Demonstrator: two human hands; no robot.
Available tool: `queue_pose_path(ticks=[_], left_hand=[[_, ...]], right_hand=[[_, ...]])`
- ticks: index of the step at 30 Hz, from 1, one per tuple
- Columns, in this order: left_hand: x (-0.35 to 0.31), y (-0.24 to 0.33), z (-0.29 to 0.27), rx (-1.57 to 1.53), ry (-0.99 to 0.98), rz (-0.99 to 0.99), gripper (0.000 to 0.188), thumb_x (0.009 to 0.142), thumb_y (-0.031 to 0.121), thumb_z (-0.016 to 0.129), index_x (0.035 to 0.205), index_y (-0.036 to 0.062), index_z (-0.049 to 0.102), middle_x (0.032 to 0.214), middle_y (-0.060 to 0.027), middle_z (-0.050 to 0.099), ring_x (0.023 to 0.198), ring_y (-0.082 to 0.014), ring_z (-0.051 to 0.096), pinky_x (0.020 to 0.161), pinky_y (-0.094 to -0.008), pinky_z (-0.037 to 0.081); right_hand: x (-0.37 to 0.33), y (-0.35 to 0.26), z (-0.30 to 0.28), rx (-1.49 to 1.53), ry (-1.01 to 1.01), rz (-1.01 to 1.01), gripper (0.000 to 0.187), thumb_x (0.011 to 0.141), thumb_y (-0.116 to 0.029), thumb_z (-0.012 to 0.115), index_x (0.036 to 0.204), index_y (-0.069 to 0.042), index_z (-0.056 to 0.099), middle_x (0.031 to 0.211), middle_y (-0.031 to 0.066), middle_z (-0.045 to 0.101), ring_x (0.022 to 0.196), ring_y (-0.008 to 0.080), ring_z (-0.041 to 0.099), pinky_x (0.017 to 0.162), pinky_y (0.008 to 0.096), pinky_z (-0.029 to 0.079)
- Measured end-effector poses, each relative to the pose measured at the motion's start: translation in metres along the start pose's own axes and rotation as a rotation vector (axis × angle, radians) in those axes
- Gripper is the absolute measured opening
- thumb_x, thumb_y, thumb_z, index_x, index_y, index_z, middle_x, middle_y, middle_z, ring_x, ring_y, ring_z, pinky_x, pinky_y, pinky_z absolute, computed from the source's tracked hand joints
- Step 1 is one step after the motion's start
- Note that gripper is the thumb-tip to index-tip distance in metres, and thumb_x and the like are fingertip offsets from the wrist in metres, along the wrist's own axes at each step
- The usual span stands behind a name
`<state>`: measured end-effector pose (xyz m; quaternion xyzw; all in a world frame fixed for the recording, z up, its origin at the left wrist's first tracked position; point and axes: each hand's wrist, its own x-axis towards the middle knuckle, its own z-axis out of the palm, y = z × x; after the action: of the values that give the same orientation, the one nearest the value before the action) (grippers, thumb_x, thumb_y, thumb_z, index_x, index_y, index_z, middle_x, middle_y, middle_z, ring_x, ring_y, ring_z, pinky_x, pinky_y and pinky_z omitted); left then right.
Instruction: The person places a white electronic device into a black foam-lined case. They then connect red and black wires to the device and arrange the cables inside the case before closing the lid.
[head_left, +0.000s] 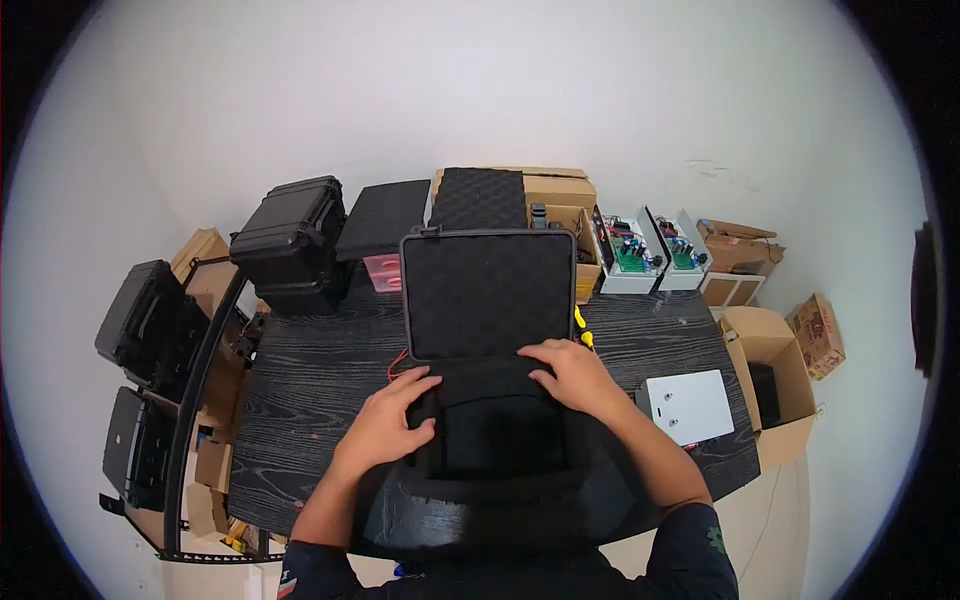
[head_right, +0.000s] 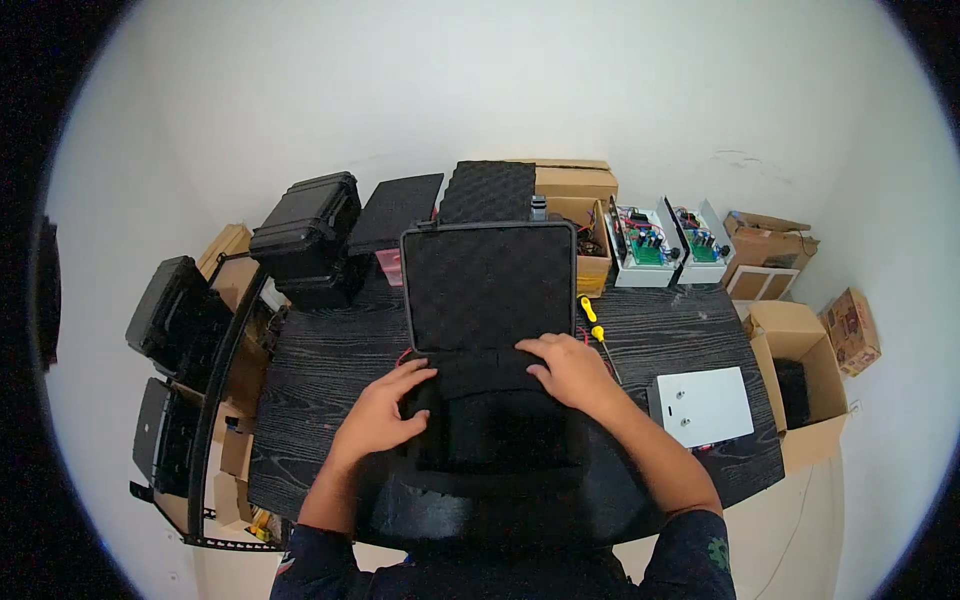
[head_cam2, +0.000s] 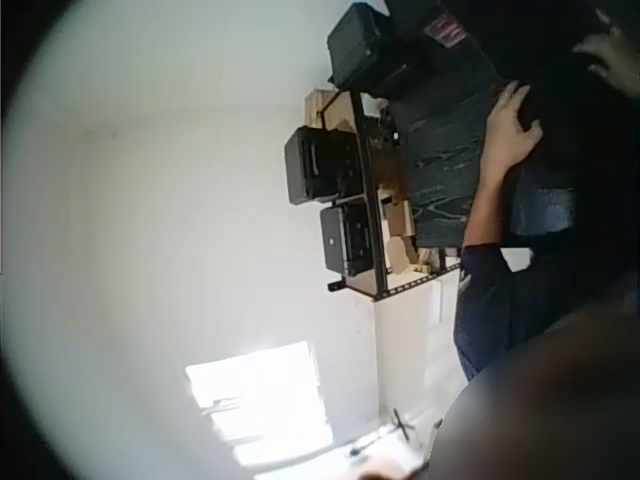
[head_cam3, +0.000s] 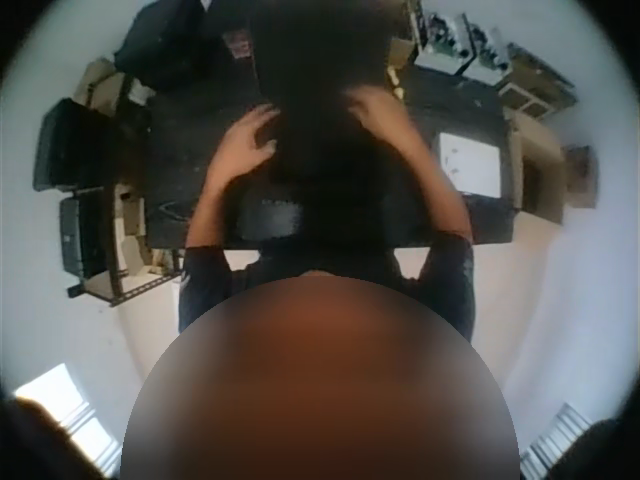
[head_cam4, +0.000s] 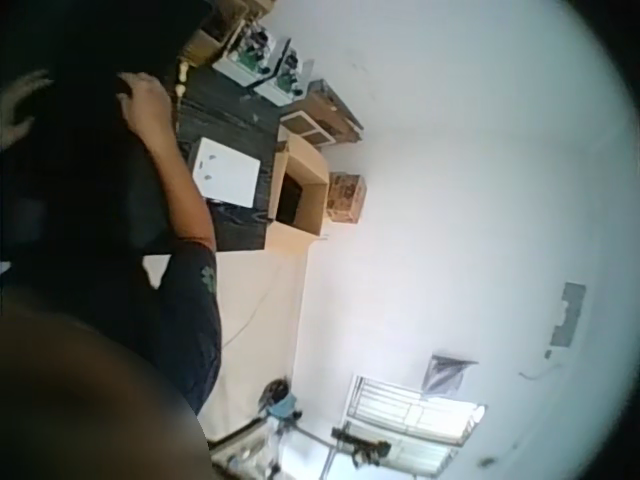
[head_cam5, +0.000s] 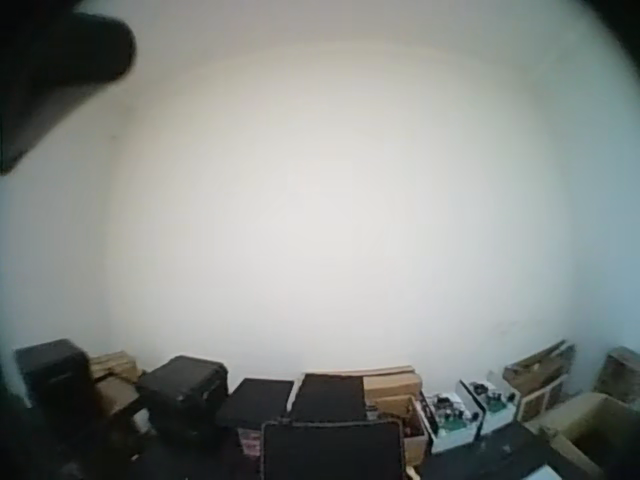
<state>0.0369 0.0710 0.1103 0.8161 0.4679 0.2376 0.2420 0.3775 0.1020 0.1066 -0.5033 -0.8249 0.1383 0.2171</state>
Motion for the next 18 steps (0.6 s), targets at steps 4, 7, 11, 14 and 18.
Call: queue_pose_path(ticks=[4,7,11,14,18], left_hand=[[0.004,0.012,-0.003,-0.042,0.058,0.023,0.055,0.085,0.013,0.078,0.139,0.0098,0.071,0.156,-0.0197,0.058,0.144,-0.0404,0.056,0.117,-0.0478,0.049],[0.000,0.005,0.009,0.095,0.015,0.069,0.052,0.086,0.018,0.078,0.138,0.0125,0.072,0.157,-0.0184,0.057,0.140,-0.0404,0.058,0.115,-0.0506,0.049],[-0.013,0.010,0.021,0.248,-0.070,-0.044,0.049,0.089,0.025,0.077,0.137,0.0145,0.074,0.161,-0.0160,0.052,0.132,-0.0392,0.060,0.108,-0.0546,0.051],[-0.022,0.007,0.029,0.263,-0.039,-0.035,0.055,0.092,0.039,0.075,0.140,0.0120,0.071,0.164,-0.0164,0.048,0.139,-0.0389,0.051,0.112,-0.0559,0.042],[-0.030,-0.004,0.042,0.333,0.011,0.085,0.071,0.094,0.055,0.071,0.150,0.0114,0.062,0.168,-0.0195,0.042,0.153,-0.0410,0.038,0.120,-0.0623,0.030]], right_hand=[[0.001,0.008,-0.003,0.033,0.026,0.025,0.042,0.095,-0.020,0.076,0.135,-0.011,0.071,0.130,0.0150,0.074,0.122,0.0366,0.068,0.106,0.0472,0.054],[0.002,0.005,-0.005,0.051,-0.016,0.035,0.049,0.094,-0.026,0.078,0.139,-0.010,0.068,0.138,0.0178,0.070,0.129,0.0386,0.064,0.112,0.0479,0.050],[-0.016,-0.017,-0.019,0.013,0.002,-0.074,0.064,0.092,-0.032,0.083,0.148,-0.010,0.062,0.155,0.0224,0.056,0.146,0.0426,0.051,0.122,0.0508,0.041],[-0.037,-0.031,-0.023,0.020,-0.048,-0.144,0.074,0.089,-0.041,0.085,0.150,-0.009,0.059,0.161,0.0251,0.048,0.151,0.0496,0.042,0.124,0.0541,0.038],[-0.067,-0.042,-0.006,-0.151,-0.138,-0.099,0.083,0.092,-0.056,0.077,0.157,-0.011,0.052,0.168,0.0254,0.037,0.157,0.0505,0.031,0.123,0.0674,0.031]])
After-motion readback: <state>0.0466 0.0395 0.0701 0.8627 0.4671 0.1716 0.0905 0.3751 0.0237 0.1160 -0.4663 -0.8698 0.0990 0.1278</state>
